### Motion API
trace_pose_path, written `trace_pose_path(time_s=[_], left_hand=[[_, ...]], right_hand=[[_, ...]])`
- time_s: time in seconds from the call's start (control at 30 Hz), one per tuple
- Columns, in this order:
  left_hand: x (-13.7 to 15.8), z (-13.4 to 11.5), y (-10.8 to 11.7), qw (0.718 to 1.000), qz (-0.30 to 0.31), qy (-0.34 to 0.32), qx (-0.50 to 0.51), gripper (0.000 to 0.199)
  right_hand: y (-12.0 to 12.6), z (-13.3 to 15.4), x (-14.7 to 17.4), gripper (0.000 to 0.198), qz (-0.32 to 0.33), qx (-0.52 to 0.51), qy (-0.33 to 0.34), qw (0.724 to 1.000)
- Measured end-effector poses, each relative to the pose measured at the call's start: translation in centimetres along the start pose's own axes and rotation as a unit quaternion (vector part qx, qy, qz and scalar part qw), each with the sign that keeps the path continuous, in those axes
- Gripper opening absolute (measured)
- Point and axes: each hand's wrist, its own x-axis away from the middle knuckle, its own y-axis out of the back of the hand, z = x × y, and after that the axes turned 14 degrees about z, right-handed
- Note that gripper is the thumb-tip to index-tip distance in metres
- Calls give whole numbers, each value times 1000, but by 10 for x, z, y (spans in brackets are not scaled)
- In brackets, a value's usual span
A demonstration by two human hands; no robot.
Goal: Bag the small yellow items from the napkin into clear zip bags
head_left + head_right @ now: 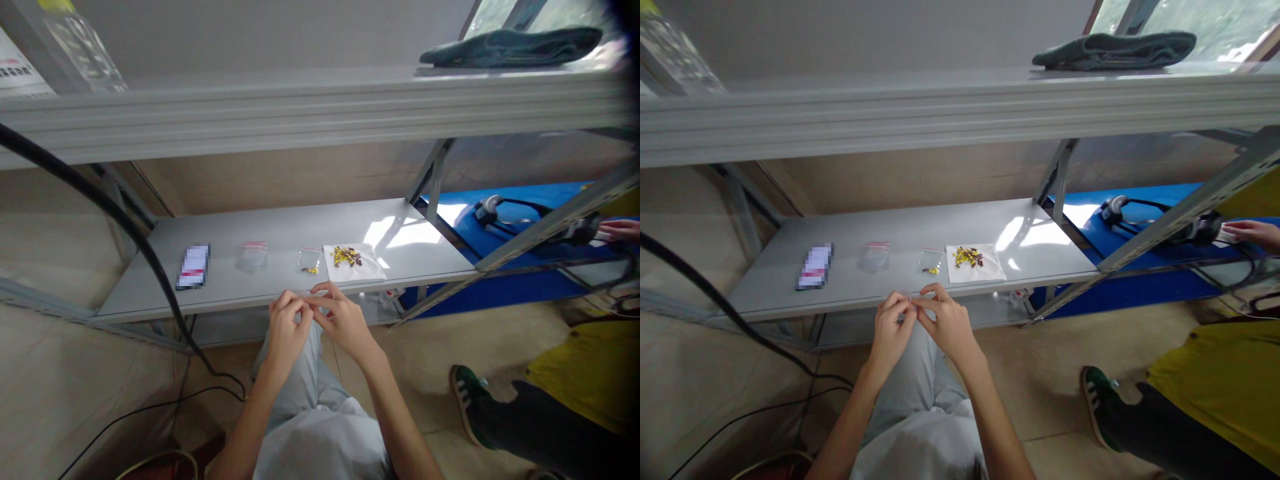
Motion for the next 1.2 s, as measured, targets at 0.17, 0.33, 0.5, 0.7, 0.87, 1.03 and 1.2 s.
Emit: trace_pose_path(time_s=[0.17,0.33,0.5,0.7,0.87,1.03,1.2], left_hand=[[5,-4,2,991,-6,2,-133,20],[8,-8,5,986,16,-46,-158,18],[8,-6,12,984,58,-129,-106,21],[4,1,17,977,168,-129,-5,51],[-1,10,9,972,193,-126,-37,61],[-6,13,4,976,179,-118,-47,43],[-8,28,0,985,142,-81,-59,35]], right_hand=[[-3,3,-1,27,74,7,-10,997],[-9,6,-2,30,122,23,-25,992],[-13,0,-4,18,117,64,-90,987],[-12,-14,-1,25,112,12,-43,993],[-4,-24,2,30,101,-17,-58,993],[1,-30,3,27,112,-77,-14,991],[7,-40,-3,24,108,-211,65,969]])
